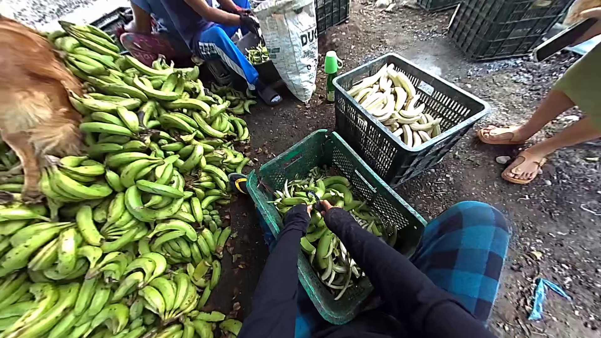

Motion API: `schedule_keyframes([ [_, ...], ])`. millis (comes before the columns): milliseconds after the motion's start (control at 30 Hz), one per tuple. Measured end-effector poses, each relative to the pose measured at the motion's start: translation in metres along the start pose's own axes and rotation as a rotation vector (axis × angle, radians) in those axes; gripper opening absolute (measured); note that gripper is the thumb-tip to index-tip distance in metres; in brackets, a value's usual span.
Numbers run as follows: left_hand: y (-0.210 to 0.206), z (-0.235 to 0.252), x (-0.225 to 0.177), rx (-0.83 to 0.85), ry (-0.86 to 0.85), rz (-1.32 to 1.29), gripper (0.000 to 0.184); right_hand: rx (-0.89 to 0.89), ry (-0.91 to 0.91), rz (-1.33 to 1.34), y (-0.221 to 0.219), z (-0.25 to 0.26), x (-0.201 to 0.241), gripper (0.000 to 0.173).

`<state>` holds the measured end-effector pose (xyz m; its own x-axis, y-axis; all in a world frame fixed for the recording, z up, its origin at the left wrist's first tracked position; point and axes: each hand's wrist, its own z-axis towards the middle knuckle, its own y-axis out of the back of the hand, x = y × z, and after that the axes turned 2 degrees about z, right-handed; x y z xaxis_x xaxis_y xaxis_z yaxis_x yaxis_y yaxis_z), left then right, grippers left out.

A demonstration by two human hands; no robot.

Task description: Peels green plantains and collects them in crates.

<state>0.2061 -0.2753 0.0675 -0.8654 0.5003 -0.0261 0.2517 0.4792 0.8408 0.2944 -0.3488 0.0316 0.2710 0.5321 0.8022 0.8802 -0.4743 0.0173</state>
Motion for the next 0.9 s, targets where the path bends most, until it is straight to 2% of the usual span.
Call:
schedule_keyframes([
  [33,0.001,0.002,0.002,0.003,0.020,-0.036,0.054,0.015,0.030,0.002,-0.003,0.004,-0.003,0.042],
  [100,0.003,0.009,0.011,-0.027,0.070,-0.078,0.055,0.065,0.147,-0.301,0.005,-0.004,-0.014,0.051],
  [133,0.008,0.006,0.013,-0.043,0.083,-0.104,0.056,0.066,0.181,-0.365,0.010,-0.018,-0.016,0.053],
  [267,0.022,-0.012,0.008,-0.029,0.082,-0.183,0.058,0.061,0.089,-0.497,0.024,-0.071,-0.018,0.058],
  [367,0.020,-0.012,0.009,-0.036,0.062,-0.246,0.057,0.047,0.088,-0.426,0.017,-0.057,-0.026,0.059],
  [433,0.018,-0.005,0.016,-0.064,0.081,-0.330,0.056,0.021,0.164,-0.381,0.007,-0.035,-0.036,0.059],
  [667,0.014,0.021,0.031,-0.121,0.157,-0.574,0.055,0.094,0.144,-0.472,-0.003,-0.021,0.003,0.059],
  [733,0.013,0.021,0.030,-0.137,0.142,-0.554,0.058,0.097,0.137,-0.417,-0.009,-0.011,0.010,0.055],
  [833,0.043,-0.011,0.028,-0.103,0.088,-0.434,0.061,0.047,0.168,-0.288,-0.009,-0.008,0.023,0.050],
  [900,0.063,-0.023,0.036,-0.101,-0.026,-0.373,0.055,0.006,0.182,-0.208,0.002,-0.039,0.044,0.047],
])
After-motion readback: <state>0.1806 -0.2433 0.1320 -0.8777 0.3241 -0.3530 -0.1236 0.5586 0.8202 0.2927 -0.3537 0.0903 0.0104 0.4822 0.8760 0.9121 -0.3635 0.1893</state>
